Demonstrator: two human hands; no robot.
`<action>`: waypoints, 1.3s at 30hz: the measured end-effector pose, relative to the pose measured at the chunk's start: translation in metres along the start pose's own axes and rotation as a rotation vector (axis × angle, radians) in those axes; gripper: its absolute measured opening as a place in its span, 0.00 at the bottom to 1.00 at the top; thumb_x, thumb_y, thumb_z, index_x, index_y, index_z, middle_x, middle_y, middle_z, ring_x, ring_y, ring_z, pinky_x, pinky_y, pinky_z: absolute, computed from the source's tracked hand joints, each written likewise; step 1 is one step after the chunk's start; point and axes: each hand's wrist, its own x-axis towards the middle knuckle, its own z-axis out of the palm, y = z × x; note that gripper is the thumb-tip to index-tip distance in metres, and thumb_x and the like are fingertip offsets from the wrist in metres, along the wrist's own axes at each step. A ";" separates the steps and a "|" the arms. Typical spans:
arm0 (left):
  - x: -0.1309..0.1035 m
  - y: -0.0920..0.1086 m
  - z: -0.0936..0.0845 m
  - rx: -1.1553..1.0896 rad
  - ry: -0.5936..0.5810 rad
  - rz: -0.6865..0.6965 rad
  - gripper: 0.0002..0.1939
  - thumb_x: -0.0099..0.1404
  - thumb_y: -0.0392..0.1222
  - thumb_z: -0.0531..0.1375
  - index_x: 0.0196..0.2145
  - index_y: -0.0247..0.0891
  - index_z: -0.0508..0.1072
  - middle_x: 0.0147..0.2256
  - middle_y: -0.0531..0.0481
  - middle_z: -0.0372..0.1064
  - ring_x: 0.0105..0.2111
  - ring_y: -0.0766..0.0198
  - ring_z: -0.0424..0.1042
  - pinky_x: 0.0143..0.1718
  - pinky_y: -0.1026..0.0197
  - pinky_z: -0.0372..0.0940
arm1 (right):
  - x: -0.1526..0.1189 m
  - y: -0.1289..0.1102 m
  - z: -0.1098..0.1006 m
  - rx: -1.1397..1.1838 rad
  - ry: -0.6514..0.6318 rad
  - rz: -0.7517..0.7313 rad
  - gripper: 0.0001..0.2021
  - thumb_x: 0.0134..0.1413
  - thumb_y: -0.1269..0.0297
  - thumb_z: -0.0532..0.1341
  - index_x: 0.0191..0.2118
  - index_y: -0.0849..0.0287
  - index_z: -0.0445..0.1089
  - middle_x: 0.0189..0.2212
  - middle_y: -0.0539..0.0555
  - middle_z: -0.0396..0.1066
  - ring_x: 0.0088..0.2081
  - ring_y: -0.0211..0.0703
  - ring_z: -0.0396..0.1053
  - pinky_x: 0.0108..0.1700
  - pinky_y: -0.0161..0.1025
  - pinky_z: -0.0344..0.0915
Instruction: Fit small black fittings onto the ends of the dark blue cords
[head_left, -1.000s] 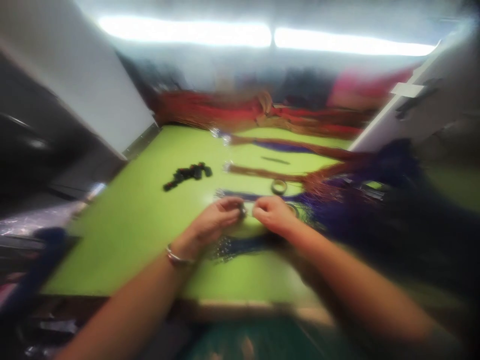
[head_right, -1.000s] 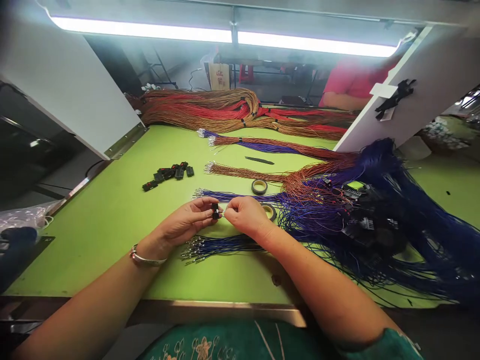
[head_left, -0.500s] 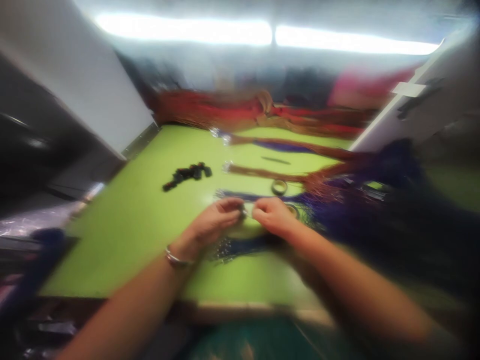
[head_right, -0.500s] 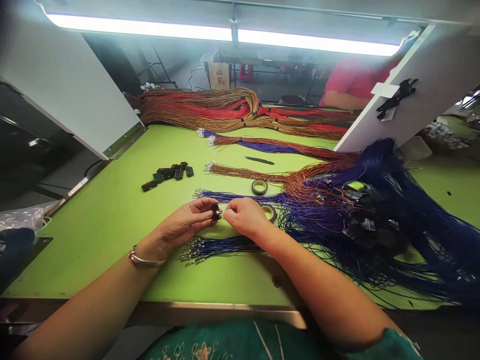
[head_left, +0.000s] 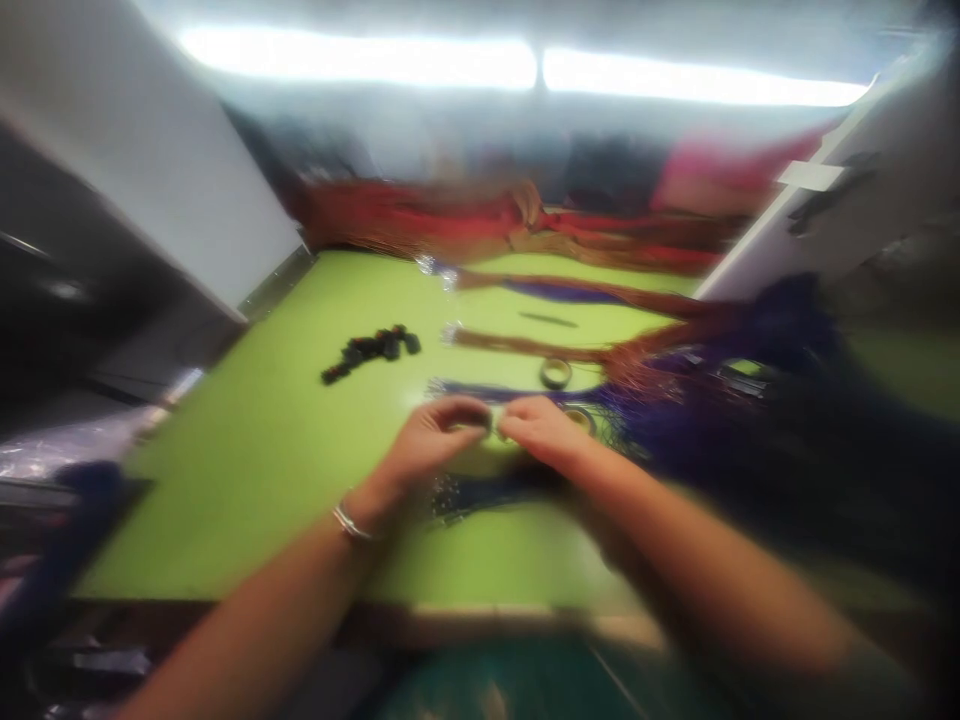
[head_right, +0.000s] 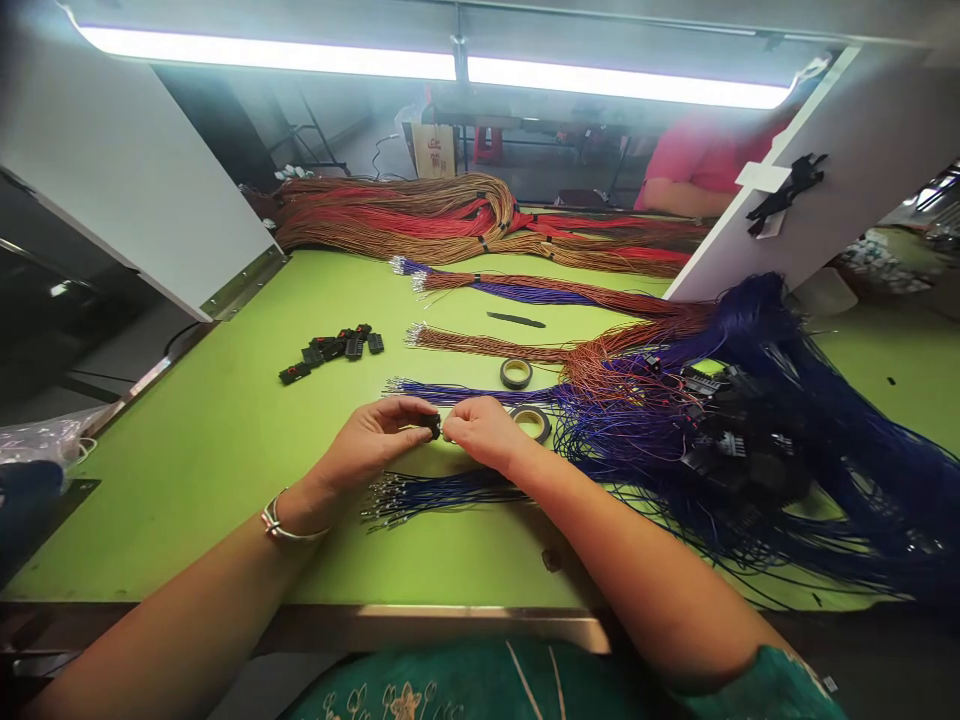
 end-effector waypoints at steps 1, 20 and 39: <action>0.000 0.000 0.001 -0.026 -0.002 -0.017 0.13 0.51 0.38 0.67 0.36 0.35 0.76 0.34 0.47 0.75 0.34 0.62 0.72 0.41 0.59 0.66 | 0.000 0.000 0.000 -0.004 0.006 -0.025 0.08 0.41 0.66 0.52 0.17 0.61 0.60 0.16 0.45 0.54 0.21 0.31 0.51 0.24 0.31 0.49; 0.002 -0.008 0.001 -0.137 0.057 -0.107 0.15 0.46 0.37 0.69 0.34 0.35 0.76 0.33 0.47 0.74 0.31 0.63 0.71 0.36 0.62 0.66 | -0.008 0.006 0.015 -0.284 0.288 -0.141 0.07 0.44 0.68 0.55 0.20 0.60 0.65 0.18 0.49 0.65 0.22 0.33 0.57 0.26 0.31 0.49; 0.003 -0.010 -0.001 -0.159 -0.005 -0.109 0.16 0.48 0.39 0.69 0.36 0.34 0.76 0.34 0.45 0.74 0.31 0.63 0.71 0.35 0.61 0.66 | -0.009 0.011 0.022 -0.234 0.306 -0.165 0.07 0.44 0.70 0.54 0.20 0.60 0.65 0.17 0.47 0.63 0.22 0.33 0.56 0.26 0.31 0.50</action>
